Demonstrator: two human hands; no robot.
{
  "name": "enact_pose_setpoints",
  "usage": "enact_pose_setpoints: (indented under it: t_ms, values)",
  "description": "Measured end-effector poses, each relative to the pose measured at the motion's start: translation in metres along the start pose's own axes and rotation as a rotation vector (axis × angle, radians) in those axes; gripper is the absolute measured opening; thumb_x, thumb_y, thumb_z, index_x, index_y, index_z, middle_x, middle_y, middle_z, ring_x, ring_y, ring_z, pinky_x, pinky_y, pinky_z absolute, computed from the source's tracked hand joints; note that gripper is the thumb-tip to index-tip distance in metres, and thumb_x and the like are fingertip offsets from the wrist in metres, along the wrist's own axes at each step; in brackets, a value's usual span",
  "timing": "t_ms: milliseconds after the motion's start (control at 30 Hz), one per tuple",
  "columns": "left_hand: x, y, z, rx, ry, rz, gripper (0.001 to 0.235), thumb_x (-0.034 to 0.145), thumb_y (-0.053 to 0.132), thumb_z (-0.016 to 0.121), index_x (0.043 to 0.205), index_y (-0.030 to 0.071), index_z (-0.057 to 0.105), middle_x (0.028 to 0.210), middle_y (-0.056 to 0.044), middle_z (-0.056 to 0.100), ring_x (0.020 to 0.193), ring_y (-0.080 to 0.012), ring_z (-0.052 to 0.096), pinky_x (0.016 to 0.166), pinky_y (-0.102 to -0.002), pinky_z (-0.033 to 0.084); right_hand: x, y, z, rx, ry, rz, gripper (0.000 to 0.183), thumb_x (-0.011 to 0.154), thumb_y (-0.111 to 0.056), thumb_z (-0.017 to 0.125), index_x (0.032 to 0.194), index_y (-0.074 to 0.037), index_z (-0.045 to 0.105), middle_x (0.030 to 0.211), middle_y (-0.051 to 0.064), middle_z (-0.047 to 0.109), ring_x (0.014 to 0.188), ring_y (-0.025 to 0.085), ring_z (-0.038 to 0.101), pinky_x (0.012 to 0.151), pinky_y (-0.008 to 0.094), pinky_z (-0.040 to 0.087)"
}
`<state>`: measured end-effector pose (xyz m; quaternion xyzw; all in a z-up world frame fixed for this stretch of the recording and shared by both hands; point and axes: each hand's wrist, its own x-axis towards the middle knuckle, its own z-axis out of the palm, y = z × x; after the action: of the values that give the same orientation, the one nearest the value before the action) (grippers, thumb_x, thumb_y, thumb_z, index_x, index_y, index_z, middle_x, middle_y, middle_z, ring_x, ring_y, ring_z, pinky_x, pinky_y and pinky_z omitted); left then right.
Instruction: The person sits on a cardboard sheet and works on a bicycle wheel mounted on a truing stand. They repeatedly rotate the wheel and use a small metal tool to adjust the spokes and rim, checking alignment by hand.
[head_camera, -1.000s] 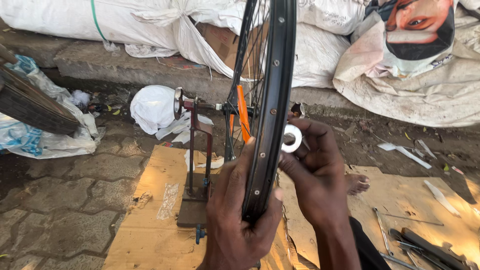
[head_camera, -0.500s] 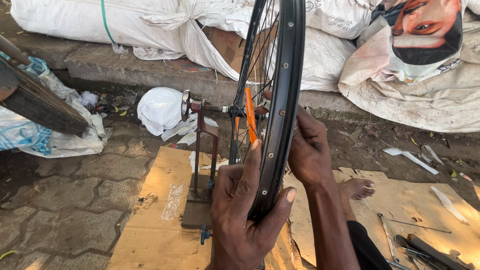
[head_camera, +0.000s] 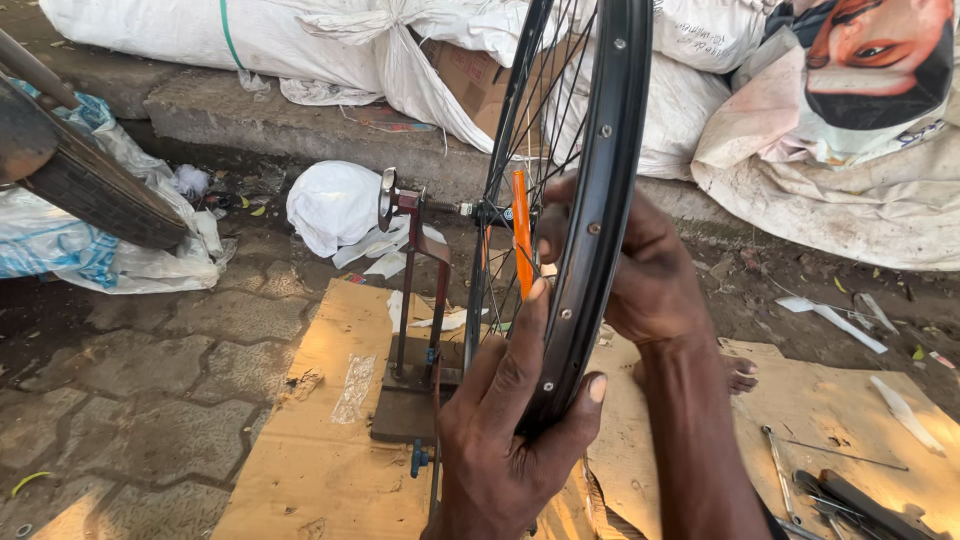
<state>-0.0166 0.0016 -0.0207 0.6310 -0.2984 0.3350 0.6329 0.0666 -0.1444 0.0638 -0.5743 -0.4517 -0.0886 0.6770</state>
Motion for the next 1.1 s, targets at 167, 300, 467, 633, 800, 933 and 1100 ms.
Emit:
enact_pose_setpoints:
  t_ms: [167,300,467,633,800,933,1100]
  values:
    - [0.006,-0.001,0.003,-0.052,-0.038,-0.067,0.075,0.098,0.015,0.075,0.161,0.002,0.037,0.108,-0.017,0.076,0.093,-0.0196,0.080,0.074,-0.032,0.067,-0.010,0.010,-0.001,-0.407,0.574,0.184,0.023,0.083,-0.003,0.082,0.091,-0.013,0.063,0.095,0.008,0.074,0.082,0.014,0.075,0.068,0.029,0.065]
    - [0.007,0.001,0.002,-0.055,-0.020,-0.027,0.071,0.100,0.014,0.074,0.160,0.001,0.038,0.116,-0.019,0.075,0.100,-0.0217,0.081,0.078,-0.033,0.067,-0.003,0.025,0.031,-0.776,0.715,-0.380,0.040,0.090,-0.006,0.087,0.088,-0.013,0.048,0.104,0.006,0.068,0.083,0.014,0.064,0.074,0.030,0.062]
    - [0.008,0.003,-0.001,-0.123,-0.049,-0.051,0.073,0.101,0.015,0.074,0.162,0.002,0.036,0.112,-0.015,0.077,0.098,-0.0199,0.081,0.079,-0.033,0.067,0.003,0.019,0.035,-0.543,0.500,-0.404,0.039,0.095,-0.006,0.085,0.091,-0.012,0.047,0.116,0.011,0.071,0.111,0.020,0.069,0.095,0.033,0.062]
    - [0.004,-0.003,0.000,-0.109,-0.038,-0.043,0.074,0.100,0.012,0.075,0.162,0.004,0.036,0.108,-0.013,0.076,0.092,-0.0176,0.079,0.075,-0.031,0.065,-0.019,0.018,-0.001,-0.030,0.305,-0.171,0.021,0.100,-0.009,0.075,0.096,-0.010,0.055,0.123,0.017,0.071,0.115,0.024,0.072,0.092,0.032,0.065]
    - [0.002,-0.006,0.004,-0.061,-0.023,-0.017,0.075,0.100,0.012,0.075,0.164,0.005,0.036,0.107,-0.013,0.077,0.098,-0.0175,0.080,0.077,-0.030,0.065,-0.022,0.046,-0.001,-0.275,0.346,-0.401,0.022,0.103,-0.003,0.074,0.103,-0.011,0.054,0.114,0.012,0.066,0.105,0.020,0.074,0.086,0.032,0.068]
    - [0.009,-0.001,0.004,-0.074,-0.047,-0.077,0.075,0.101,0.018,0.075,0.163,0.004,0.036,0.105,-0.012,0.080,0.088,-0.0161,0.080,0.072,-0.029,0.065,-0.029,0.054,0.018,-0.493,0.574,-0.404,0.025,0.099,0.000,0.077,0.102,-0.008,0.054,0.103,0.007,0.059,0.091,0.015,0.067,0.083,0.032,0.068]
    - [0.025,-0.004,0.010,-0.054,0.013,0.063,0.076,0.107,0.038,0.074,0.163,0.006,0.033,0.115,-0.013,0.072,0.092,-0.0151,0.077,0.075,-0.027,0.064,-0.043,0.036,0.013,-0.368,0.540,-0.325,0.022,0.100,0.000,0.072,0.117,-0.008,0.060,0.115,0.011,0.068,0.104,0.017,0.072,0.093,0.031,0.065]
